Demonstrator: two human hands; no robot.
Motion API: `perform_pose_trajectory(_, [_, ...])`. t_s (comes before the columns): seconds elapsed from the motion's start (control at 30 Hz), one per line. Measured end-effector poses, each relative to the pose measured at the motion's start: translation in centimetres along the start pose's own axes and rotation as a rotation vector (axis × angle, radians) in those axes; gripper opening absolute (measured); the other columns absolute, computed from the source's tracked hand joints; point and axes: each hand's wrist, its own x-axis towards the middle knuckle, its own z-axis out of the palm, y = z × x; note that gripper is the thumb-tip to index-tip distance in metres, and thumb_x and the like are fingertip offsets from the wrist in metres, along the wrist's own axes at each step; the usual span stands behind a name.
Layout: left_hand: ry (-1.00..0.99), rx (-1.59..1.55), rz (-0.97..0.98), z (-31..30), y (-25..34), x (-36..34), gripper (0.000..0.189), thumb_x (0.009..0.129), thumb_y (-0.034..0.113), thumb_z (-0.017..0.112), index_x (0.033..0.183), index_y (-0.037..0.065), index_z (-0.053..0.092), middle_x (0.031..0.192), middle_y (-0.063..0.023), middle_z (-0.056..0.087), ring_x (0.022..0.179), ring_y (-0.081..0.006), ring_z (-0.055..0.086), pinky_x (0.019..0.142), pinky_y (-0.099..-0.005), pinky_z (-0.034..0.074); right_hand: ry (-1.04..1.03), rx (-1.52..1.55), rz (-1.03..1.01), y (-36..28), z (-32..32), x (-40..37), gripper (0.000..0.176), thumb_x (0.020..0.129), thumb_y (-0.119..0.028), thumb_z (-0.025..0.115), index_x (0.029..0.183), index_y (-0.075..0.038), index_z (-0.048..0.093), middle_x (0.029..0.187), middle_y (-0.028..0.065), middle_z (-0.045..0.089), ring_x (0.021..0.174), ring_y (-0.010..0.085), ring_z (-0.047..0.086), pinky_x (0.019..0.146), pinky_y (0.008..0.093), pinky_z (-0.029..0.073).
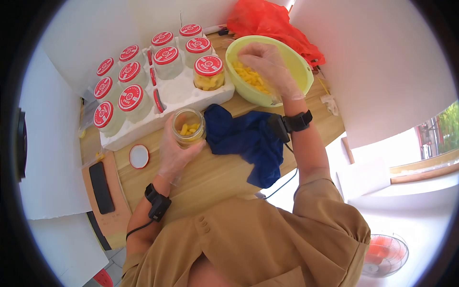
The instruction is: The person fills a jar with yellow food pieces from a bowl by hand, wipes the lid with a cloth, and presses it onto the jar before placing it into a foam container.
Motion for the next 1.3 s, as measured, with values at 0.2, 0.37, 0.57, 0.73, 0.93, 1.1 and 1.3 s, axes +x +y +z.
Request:
perform_pose_trajectory(0.2, [-0.006, 0.009, -0.001, -0.1, 0.4, 0.1, 0.098, 0.072, 0.018, 0.095, 0.153, -0.001, 0.043, 0.144, -0.0178, 0.059, 0.135, -0.0299, 0.059, 0.116, -0.0414, 0.047, -0.122, -0.358, -0.085, 5.3, -2.6, 1.2, 0.031, 0.097, -0.021, 0.070, 0.116, 0.002, 0.076, 0.104, 0.0084, 0.076, 0.098, 0.0187, 0.069, 0.092, 0.0339, 0.054])
perform_pose_trajectory(0.37, [-0.013, 0.025, 0.004, 0.0, 0.0, 0.1, 0.098, 0.072, 0.017, 0.095, 0.153, -0.001, 0.043, 0.142, -0.0166, 0.060, 0.132, -0.0291, 0.061, 0.115, -0.0409, 0.048, -0.210, -0.630, -0.164, 5.7, -1.1, 0.6, 0.037, 0.097, -0.029, 0.069, 0.124, -0.005, 0.076, 0.112, 0.0132, 0.075, 0.105, 0.0262, 0.069, 0.096, 0.0376, 0.053])
perform_pose_trajectory(0.57, [-0.015, 0.000, -0.009, 0.1, 0.3, 0.1, 0.099, 0.073, 0.015, 0.095, 0.154, 0.000, 0.041, 0.142, -0.0156, 0.061, 0.131, -0.0272, 0.062, 0.113, -0.0398, 0.050, -0.246, -0.606, -0.156, 5.4, -1.5, 0.3, 0.034, 0.093, -0.028, 0.073, 0.121, -0.009, 0.074, 0.104, 0.0137, 0.073, 0.098, 0.0279, 0.068, 0.088, 0.0392, 0.053])
perform_pose_trajectory(0.73, [-0.022, 0.027, -0.024, 0.0, 0.4, 0.0, 0.099, 0.073, 0.014, 0.095, 0.155, -0.001, 0.040, 0.142, -0.0154, 0.061, 0.131, -0.0266, 0.062, 0.113, -0.0397, 0.051, -0.248, -0.603, -0.141, 6.1, -1.5, 0.4, 0.029, 0.090, -0.023, 0.071, 0.114, -0.005, 0.074, 0.091, 0.0146, 0.073, 0.086, 0.0274, 0.069, 0.083, 0.0390, 0.053])
perform_pose_trajectory(0.93, [-0.022, 0.024, -0.027, 0.0, 0.6, -0.1, 0.100, 0.074, 0.013, 0.095, 0.155, -0.001, 0.039, 0.141, -0.0156, 0.060, 0.131, -0.0264, 0.062, 0.112, -0.0392, 0.051, -0.160, -0.590, -0.161, 6.3, -1.6, -0.1, 0.029, 0.088, -0.018, 0.069, 0.111, -0.001, 0.076, 0.088, 0.0167, 0.073, 0.085, 0.0292, 0.069, 0.083, 0.0394, 0.054])
perform_pose_trajectory(1.1, [-0.037, -0.067, -0.057, 0.1, 0.1, -0.1, 0.100, 0.074, 0.011, 0.095, 0.156, 0.000, 0.038, 0.142, -0.0141, 0.059, 0.131, -0.0243, 0.061, 0.113, -0.0382, 0.052, -0.104, -0.577, -0.228, 6.6, -1.5, -0.3, 0.032, 0.088, -0.017, 0.068, 0.114, -0.002, 0.077, 0.094, 0.0177, 0.077, 0.087, 0.0302, 0.071, 0.084, 0.0391, 0.055])
perform_pose_trajectory(1.3, [-0.039, -0.071, -0.058, 0.1, 0.3, -0.1, 0.100, 0.074, 0.011, 0.095, 0.156, 0.000, 0.038, 0.142, -0.0137, 0.059, 0.131, -0.0240, 0.061, 0.113, -0.0381, 0.052, -0.233, -0.561, -0.120, 3.9, -1.1, -0.3, 0.030, 0.089, -0.017, 0.069, 0.113, -0.003, 0.079, 0.099, 0.0173, 0.079, 0.087, 0.0291, 0.072, 0.085, 0.0371, 0.057])
